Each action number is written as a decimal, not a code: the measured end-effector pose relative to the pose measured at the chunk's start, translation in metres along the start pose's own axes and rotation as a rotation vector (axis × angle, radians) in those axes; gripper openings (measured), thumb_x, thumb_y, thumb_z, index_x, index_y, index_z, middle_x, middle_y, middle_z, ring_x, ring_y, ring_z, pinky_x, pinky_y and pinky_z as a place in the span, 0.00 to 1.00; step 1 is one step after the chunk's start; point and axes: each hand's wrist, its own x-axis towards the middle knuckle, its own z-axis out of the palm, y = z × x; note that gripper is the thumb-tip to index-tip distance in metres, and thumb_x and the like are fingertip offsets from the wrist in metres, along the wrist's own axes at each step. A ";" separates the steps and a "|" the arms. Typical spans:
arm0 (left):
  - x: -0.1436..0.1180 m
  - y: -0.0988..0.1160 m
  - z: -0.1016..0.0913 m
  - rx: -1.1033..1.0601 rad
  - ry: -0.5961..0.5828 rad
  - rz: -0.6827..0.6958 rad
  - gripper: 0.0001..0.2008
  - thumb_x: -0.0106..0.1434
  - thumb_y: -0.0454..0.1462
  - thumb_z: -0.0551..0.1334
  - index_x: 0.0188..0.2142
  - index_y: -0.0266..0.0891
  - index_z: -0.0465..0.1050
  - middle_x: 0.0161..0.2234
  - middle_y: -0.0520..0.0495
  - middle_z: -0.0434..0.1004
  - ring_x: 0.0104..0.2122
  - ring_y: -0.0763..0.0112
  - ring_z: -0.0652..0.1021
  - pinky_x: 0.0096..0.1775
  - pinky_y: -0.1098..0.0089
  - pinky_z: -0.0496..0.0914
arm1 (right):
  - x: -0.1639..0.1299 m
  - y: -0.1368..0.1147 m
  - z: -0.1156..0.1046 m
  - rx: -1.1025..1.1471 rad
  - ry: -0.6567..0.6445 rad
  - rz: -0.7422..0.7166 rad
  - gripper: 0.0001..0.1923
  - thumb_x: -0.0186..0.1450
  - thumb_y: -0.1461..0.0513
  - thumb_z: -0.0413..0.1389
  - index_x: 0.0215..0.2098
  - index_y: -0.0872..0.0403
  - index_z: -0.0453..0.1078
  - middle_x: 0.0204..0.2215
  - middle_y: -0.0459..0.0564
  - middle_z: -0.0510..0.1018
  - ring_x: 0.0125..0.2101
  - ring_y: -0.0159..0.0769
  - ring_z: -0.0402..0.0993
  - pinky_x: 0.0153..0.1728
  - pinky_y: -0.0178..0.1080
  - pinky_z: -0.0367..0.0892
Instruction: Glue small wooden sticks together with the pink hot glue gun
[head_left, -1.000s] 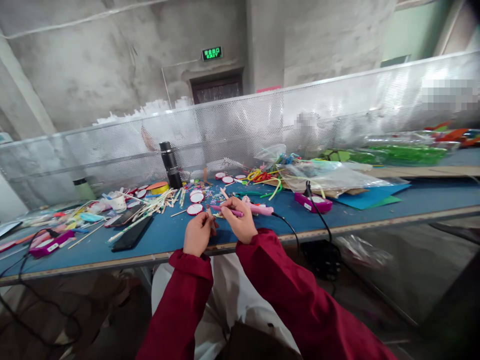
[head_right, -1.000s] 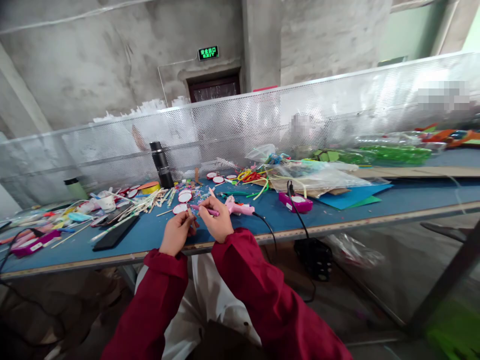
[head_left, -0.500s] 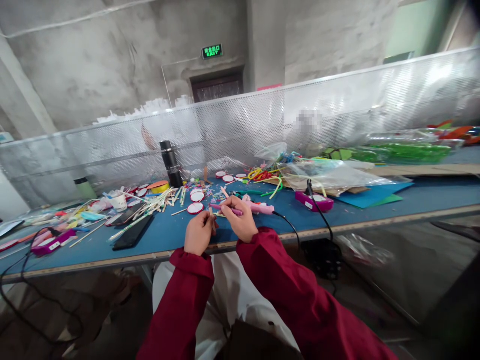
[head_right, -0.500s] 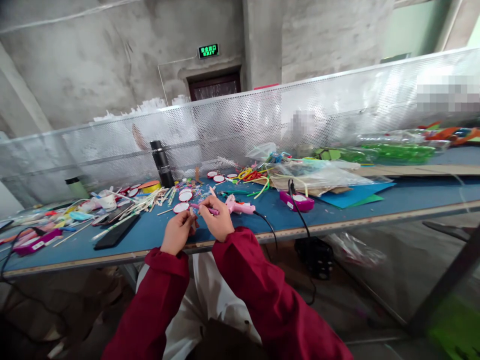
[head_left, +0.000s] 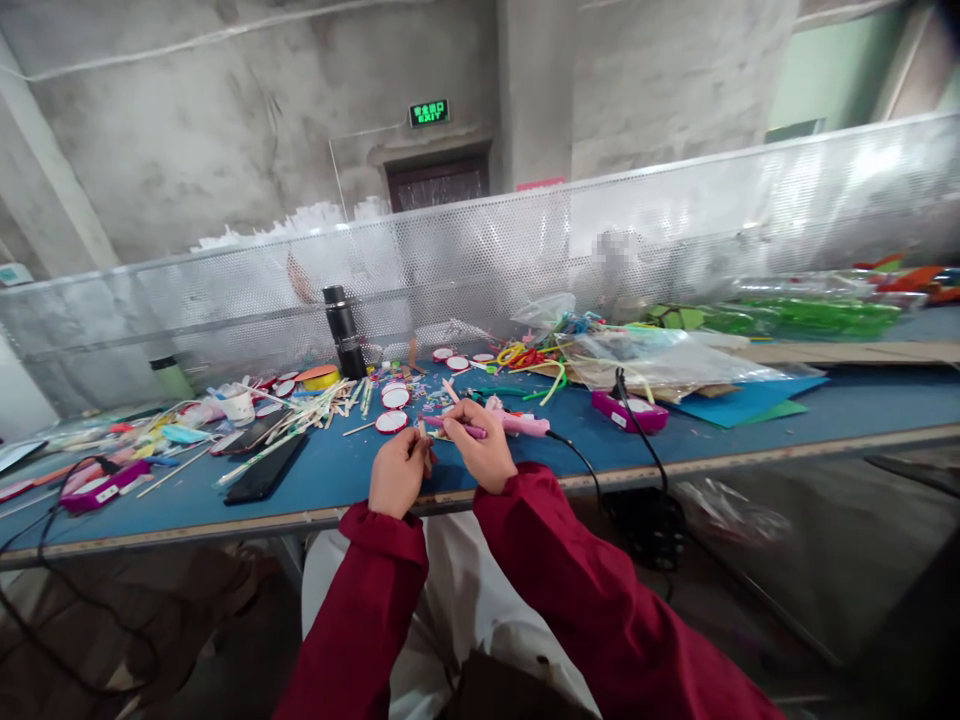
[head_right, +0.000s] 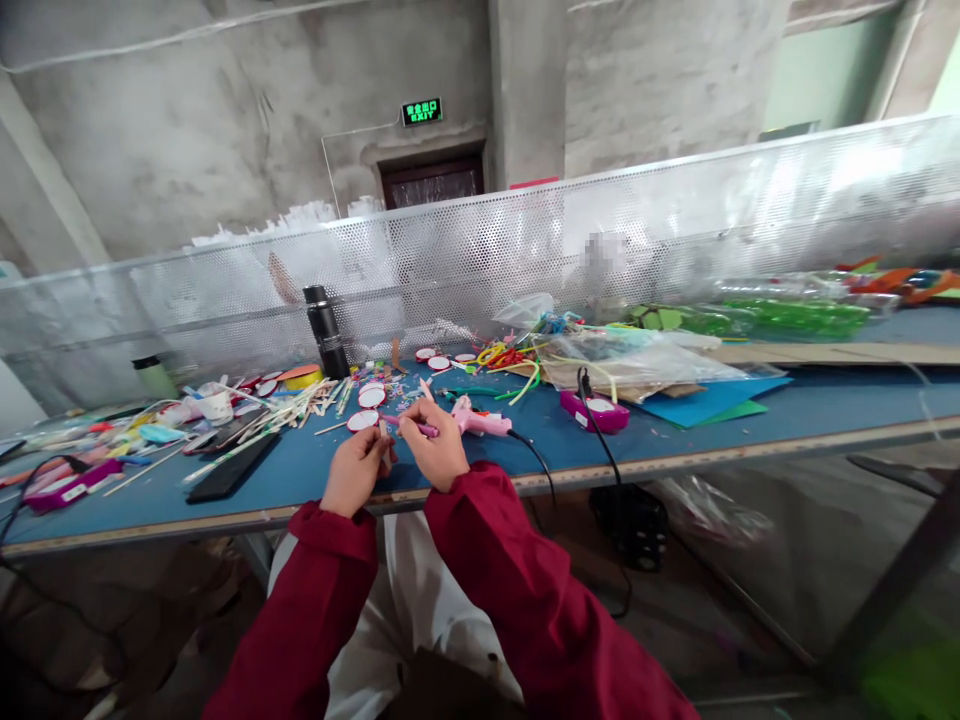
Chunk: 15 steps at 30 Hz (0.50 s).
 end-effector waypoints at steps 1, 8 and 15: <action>0.000 0.000 0.000 0.002 0.000 0.001 0.16 0.71 0.43 0.56 0.28 0.43 0.71 0.19 0.52 0.74 0.22 0.67 0.74 0.30 0.69 0.63 | 0.000 -0.001 0.000 -0.001 0.003 -0.001 0.08 0.65 0.58 0.57 0.28 0.49 0.70 0.26 0.44 0.76 0.30 0.37 0.73 0.35 0.40 0.68; 0.001 -0.001 0.000 -0.005 -0.002 -0.001 0.15 0.70 0.43 0.56 0.28 0.43 0.72 0.19 0.53 0.73 0.22 0.67 0.74 0.30 0.69 0.63 | 0.000 0.000 0.000 -0.015 -0.004 0.001 0.08 0.66 0.57 0.57 0.29 0.49 0.70 0.27 0.44 0.76 0.31 0.37 0.73 0.36 0.40 0.68; 0.001 -0.003 0.001 -0.007 0.000 0.000 0.15 0.71 0.43 0.56 0.27 0.43 0.71 0.19 0.53 0.74 0.22 0.68 0.74 0.29 0.70 0.63 | 0.000 0.002 0.000 -0.012 0.018 0.005 0.08 0.66 0.57 0.57 0.29 0.49 0.71 0.28 0.45 0.77 0.31 0.37 0.74 0.36 0.40 0.69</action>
